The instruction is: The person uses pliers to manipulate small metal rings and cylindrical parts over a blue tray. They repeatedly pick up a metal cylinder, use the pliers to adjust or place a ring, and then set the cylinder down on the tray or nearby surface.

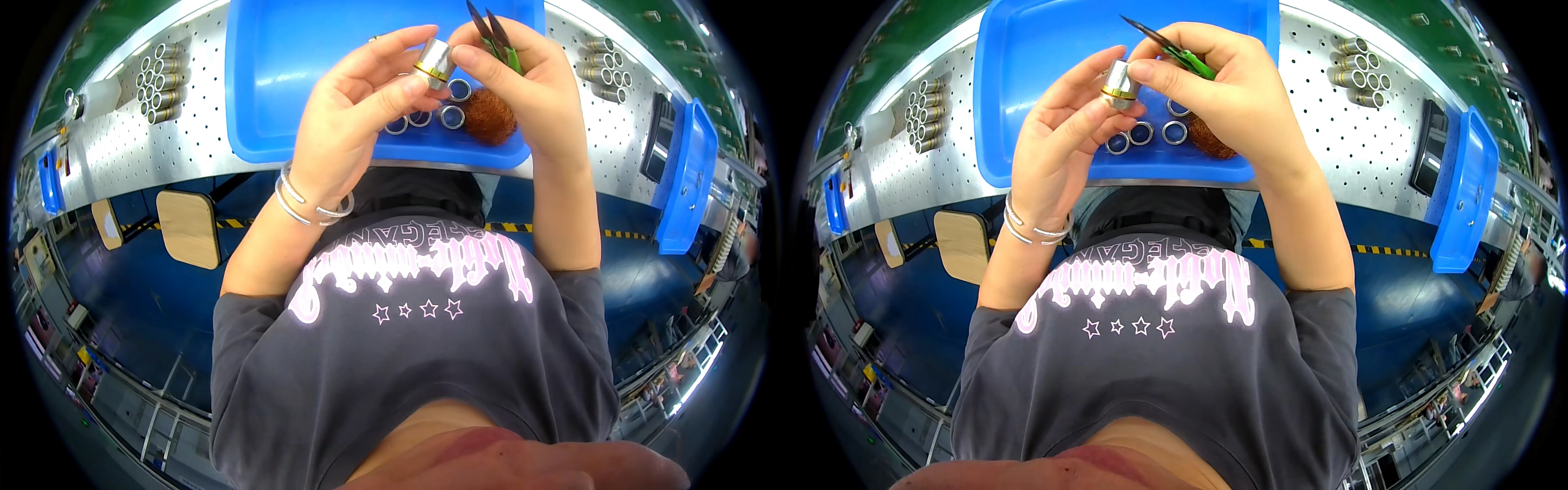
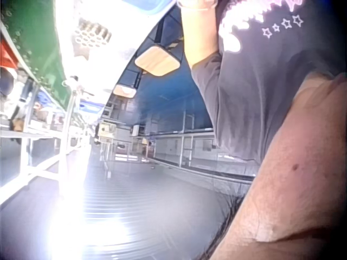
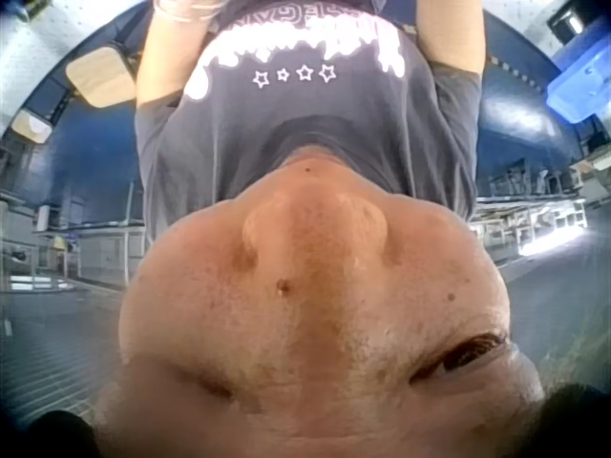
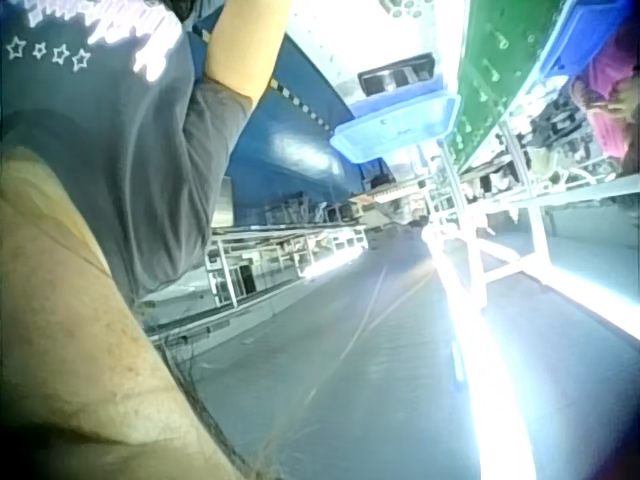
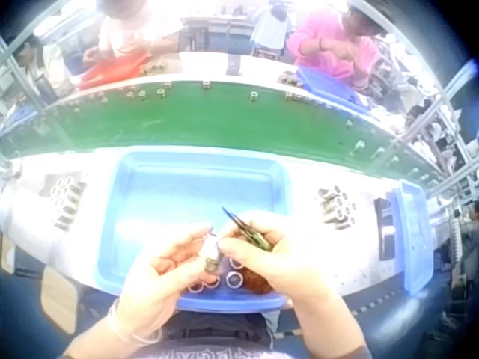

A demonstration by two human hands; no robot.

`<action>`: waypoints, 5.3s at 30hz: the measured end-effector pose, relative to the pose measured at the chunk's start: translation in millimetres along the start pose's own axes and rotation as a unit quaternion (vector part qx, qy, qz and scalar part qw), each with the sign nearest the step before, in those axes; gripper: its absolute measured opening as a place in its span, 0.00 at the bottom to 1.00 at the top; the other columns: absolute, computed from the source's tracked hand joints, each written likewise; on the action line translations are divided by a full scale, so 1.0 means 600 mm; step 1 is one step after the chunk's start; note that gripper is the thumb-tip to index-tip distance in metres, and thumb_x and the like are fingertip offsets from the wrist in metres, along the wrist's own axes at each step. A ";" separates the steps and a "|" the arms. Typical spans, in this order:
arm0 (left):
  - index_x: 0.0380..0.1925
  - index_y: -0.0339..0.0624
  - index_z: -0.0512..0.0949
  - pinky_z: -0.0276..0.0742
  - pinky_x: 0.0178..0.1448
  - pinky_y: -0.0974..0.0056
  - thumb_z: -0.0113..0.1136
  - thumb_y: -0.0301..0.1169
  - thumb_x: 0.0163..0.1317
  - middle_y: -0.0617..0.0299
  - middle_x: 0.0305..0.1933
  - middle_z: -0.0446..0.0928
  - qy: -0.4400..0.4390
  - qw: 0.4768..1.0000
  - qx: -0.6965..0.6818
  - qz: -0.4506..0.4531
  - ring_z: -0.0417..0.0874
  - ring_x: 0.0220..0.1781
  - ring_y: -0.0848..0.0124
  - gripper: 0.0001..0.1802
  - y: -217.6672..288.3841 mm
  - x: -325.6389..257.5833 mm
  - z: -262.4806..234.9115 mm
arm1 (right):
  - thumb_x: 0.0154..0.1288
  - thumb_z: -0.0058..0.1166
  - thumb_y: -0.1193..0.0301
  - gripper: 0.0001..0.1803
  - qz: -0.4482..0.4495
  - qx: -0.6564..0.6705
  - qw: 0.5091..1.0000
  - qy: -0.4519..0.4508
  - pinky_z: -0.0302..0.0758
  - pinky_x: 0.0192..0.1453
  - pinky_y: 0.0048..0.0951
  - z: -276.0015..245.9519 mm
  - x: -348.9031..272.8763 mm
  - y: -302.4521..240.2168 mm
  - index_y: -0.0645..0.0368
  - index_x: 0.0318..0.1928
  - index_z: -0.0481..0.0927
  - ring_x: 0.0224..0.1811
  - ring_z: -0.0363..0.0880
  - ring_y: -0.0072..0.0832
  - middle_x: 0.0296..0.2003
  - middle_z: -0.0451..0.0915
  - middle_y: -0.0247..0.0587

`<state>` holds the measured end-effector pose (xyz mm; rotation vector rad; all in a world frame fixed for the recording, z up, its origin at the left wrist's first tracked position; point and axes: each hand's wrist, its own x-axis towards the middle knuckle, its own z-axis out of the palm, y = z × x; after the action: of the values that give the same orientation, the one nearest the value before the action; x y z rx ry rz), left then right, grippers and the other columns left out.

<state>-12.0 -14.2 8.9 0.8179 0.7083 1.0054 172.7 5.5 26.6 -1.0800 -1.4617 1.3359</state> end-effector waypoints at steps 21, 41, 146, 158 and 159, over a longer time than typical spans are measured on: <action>0.33 0.35 0.81 0.74 0.40 0.69 0.55 0.25 0.61 0.58 0.29 0.80 -0.110 0.884 0.431 0.144 0.80 0.35 0.71 0.06 0.022 -0.006 -0.004 | 0.64 0.54 0.75 0.07 0.005 0.014 0.999 0.032 0.68 0.31 0.15 -0.001 -0.002 0.014 0.64 0.41 0.75 0.28 0.70 0.13 0.29 0.77 0.35; 0.60 0.35 0.62 0.78 0.54 0.64 0.52 0.26 0.65 0.51 0.50 0.75 0.063 0.997 -0.041 0.007 0.80 0.50 0.64 0.24 0.000 0.013 -0.002 | 0.53 0.62 0.79 0.06 -0.144 -0.228 0.961 0.068 0.69 0.32 0.17 0.015 -0.008 -0.013 0.65 0.33 0.81 0.28 0.74 0.17 0.28 0.79 0.33; 0.55 0.37 0.69 0.76 0.51 0.70 0.61 0.23 0.57 0.56 0.55 0.71 -0.012 0.988 0.148 0.042 0.77 0.45 0.74 0.24 0.000 0.022 0.016 | 0.54 0.60 0.66 0.11 -0.030 -0.497 0.849 0.177 0.74 0.38 0.31 -0.203 0.160 0.011 0.61 0.32 0.83 0.31 0.81 0.34 0.25 0.81 0.45; 0.47 0.35 0.75 0.75 0.51 0.71 0.58 0.24 0.61 0.61 0.48 0.77 -0.056 0.981 0.185 0.009 0.77 0.44 0.76 0.14 -0.011 0.014 0.007 | 0.53 0.60 0.64 0.15 0.145 -0.606 0.756 0.200 0.74 0.40 0.36 -0.254 0.048 -0.013 0.64 0.34 0.81 0.33 0.80 0.42 0.29 0.80 0.51; 0.47 0.35 0.75 0.75 0.51 0.71 0.58 0.24 0.61 0.61 0.48 0.77 -0.057 0.982 0.180 0.001 0.77 0.44 0.76 0.14 -0.011 0.013 0.007 | 0.53 0.60 0.64 0.14 0.164 -0.580 0.773 0.198 0.73 0.39 0.36 -0.261 0.030 0.002 0.64 0.35 0.81 0.32 0.80 0.43 0.28 0.80 0.51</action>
<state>-2.5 -10.2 4.2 1.1807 0.8027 0.8343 319.5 62.7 35.5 -2.3091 -1.7865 0.1736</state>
